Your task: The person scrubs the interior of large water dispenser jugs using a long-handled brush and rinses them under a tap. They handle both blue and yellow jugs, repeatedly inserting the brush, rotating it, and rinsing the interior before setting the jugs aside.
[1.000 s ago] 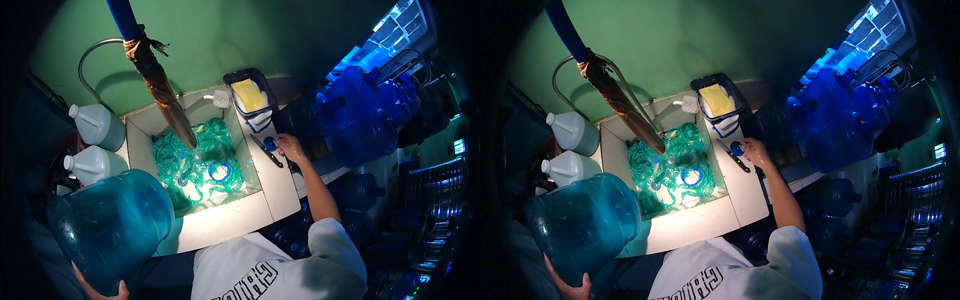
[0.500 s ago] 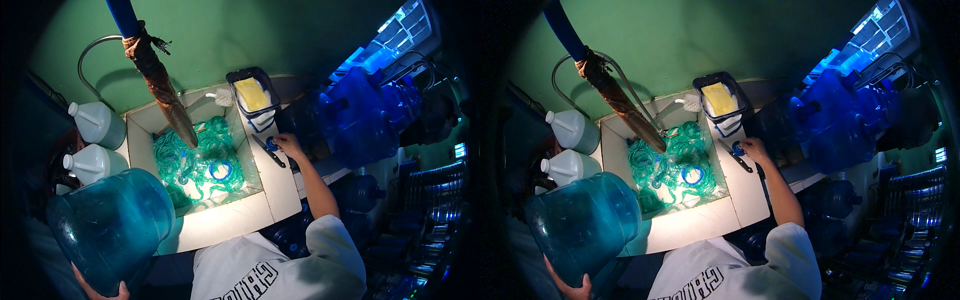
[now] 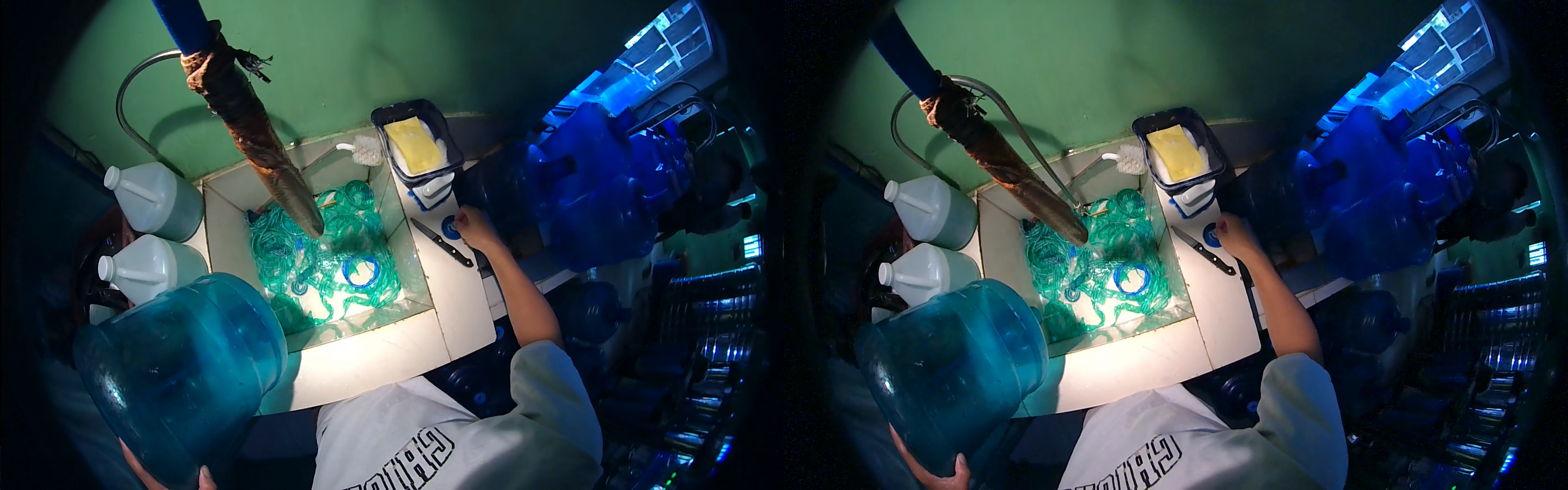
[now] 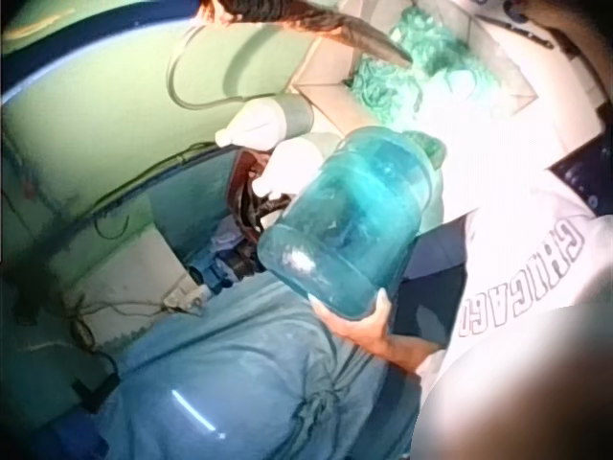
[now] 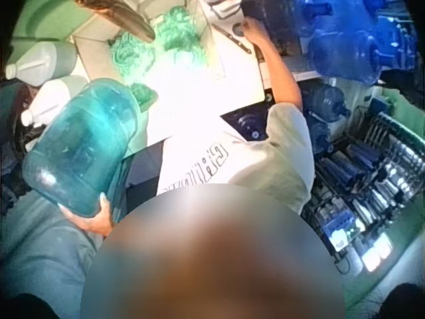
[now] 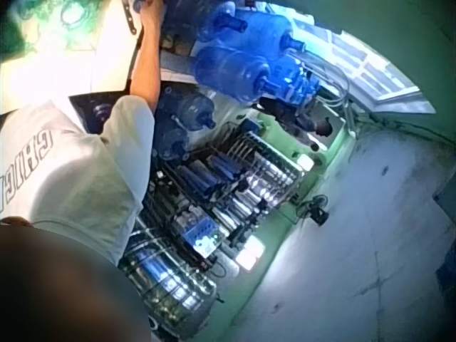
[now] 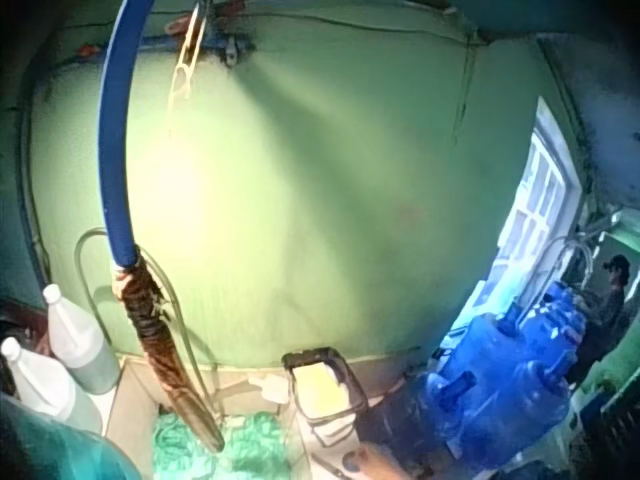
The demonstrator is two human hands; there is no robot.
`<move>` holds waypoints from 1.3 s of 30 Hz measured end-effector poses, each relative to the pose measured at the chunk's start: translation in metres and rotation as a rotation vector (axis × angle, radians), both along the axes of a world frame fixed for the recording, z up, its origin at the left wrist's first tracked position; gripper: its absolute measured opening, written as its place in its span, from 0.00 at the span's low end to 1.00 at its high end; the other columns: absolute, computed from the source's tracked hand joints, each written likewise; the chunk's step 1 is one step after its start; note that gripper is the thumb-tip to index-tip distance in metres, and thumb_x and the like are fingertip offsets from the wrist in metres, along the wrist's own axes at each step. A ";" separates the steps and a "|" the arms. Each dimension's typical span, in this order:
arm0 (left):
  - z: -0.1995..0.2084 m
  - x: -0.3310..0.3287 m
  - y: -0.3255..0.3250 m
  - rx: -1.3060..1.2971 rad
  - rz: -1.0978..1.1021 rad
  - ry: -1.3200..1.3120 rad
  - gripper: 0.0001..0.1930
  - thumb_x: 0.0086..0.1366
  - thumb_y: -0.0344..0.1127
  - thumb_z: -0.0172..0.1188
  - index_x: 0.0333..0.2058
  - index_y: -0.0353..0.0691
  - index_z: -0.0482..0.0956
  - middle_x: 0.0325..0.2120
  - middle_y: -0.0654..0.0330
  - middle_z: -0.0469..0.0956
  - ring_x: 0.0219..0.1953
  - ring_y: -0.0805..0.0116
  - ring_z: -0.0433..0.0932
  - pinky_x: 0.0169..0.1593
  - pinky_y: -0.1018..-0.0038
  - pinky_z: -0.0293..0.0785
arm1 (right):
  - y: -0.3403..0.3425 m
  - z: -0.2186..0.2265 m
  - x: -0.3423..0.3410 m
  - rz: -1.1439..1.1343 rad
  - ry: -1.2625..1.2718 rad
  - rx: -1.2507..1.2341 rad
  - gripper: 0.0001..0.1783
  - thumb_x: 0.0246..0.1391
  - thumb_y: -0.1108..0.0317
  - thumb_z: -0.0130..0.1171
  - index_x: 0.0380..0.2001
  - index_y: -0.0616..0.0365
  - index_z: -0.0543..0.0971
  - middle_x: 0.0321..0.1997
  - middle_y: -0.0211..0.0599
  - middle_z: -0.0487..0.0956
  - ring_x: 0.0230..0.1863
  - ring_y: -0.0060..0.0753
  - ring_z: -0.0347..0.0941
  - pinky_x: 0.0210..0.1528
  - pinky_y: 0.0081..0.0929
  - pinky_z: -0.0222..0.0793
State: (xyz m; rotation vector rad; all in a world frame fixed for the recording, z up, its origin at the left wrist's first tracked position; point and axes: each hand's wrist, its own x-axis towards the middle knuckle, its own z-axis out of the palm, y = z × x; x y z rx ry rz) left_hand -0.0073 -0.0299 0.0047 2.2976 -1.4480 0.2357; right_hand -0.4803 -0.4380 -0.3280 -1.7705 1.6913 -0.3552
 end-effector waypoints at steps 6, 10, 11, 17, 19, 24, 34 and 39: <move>0.000 -0.002 -0.004 0.004 0.028 0.017 0.52 0.40 0.45 0.77 0.63 0.30 0.64 0.58 0.40 0.70 0.58 0.47 0.71 0.61 0.58 0.66 | 0.000 0.005 0.008 -0.245 -0.263 0.242 0.02 0.55 0.74 0.60 0.31 0.59 0.77 0.23 0.40 0.78 0.16 0.29 0.76 0.14 0.26 0.72; 0.000 -0.003 -0.006 0.013 0.029 0.028 0.52 0.41 0.46 0.78 0.63 0.29 0.64 0.58 0.40 0.70 0.58 0.46 0.71 0.61 0.57 0.66 | -0.017 -0.001 -0.002 -0.162 -0.248 0.354 0.08 0.51 0.73 0.65 0.29 0.60 0.74 0.22 0.41 0.77 0.16 0.29 0.76 0.13 0.26 0.72; 0.000 -0.004 -0.006 0.011 0.037 0.037 0.52 0.41 0.47 0.78 0.63 0.29 0.64 0.58 0.39 0.70 0.58 0.46 0.71 0.61 0.57 0.66 | -0.021 -0.002 -0.005 -0.127 -0.218 0.389 0.10 0.50 0.73 0.67 0.29 0.61 0.74 0.22 0.41 0.77 0.15 0.29 0.75 0.13 0.26 0.71; -0.004 -0.006 -0.006 0.009 0.099 0.037 0.56 0.43 0.56 0.78 0.64 0.27 0.63 0.58 0.38 0.69 0.58 0.45 0.71 0.61 0.56 0.66 | -0.024 -0.005 -0.012 -0.114 -0.121 0.373 0.16 0.49 0.70 0.70 0.33 0.61 0.71 0.19 0.38 0.73 0.12 0.27 0.70 0.11 0.28 0.67; -0.006 -0.005 -0.005 0.007 0.121 0.046 0.57 0.43 0.57 0.78 0.64 0.26 0.63 0.58 0.38 0.69 0.58 0.45 0.71 0.61 0.55 0.66 | -0.018 -0.008 -0.012 -0.150 -0.219 0.353 0.17 0.49 0.69 0.70 0.35 0.61 0.70 0.20 0.38 0.73 0.12 0.27 0.70 0.11 0.28 0.67; -0.008 -0.004 -0.002 -0.011 0.123 0.036 0.57 0.42 0.59 0.77 0.63 0.26 0.63 0.58 0.37 0.69 0.58 0.44 0.71 0.61 0.55 0.66 | -0.008 -0.019 -0.014 -0.275 -0.293 0.358 0.19 0.50 0.68 0.70 0.38 0.60 0.70 0.25 0.39 0.75 0.14 0.27 0.70 0.11 0.28 0.67; -0.004 -0.001 -0.002 0.009 0.111 0.053 0.56 0.41 0.57 0.78 0.64 0.28 0.64 0.58 0.39 0.69 0.58 0.45 0.71 0.62 0.55 0.65 | -0.014 -0.012 -0.008 -0.203 -0.276 0.389 0.09 0.52 0.70 0.66 0.35 0.57 0.76 0.24 0.39 0.78 0.18 0.30 0.76 0.16 0.28 0.71; -0.004 0.000 -0.001 0.019 0.118 0.059 0.56 0.41 0.56 0.78 0.63 0.28 0.63 0.58 0.38 0.69 0.58 0.45 0.71 0.61 0.55 0.66 | -0.029 0.000 -0.006 -0.225 -0.337 0.567 0.08 0.52 0.74 0.65 0.33 0.59 0.75 0.23 0.41 0.79 0.21 0.35 0.80 0.19 0.31 0.78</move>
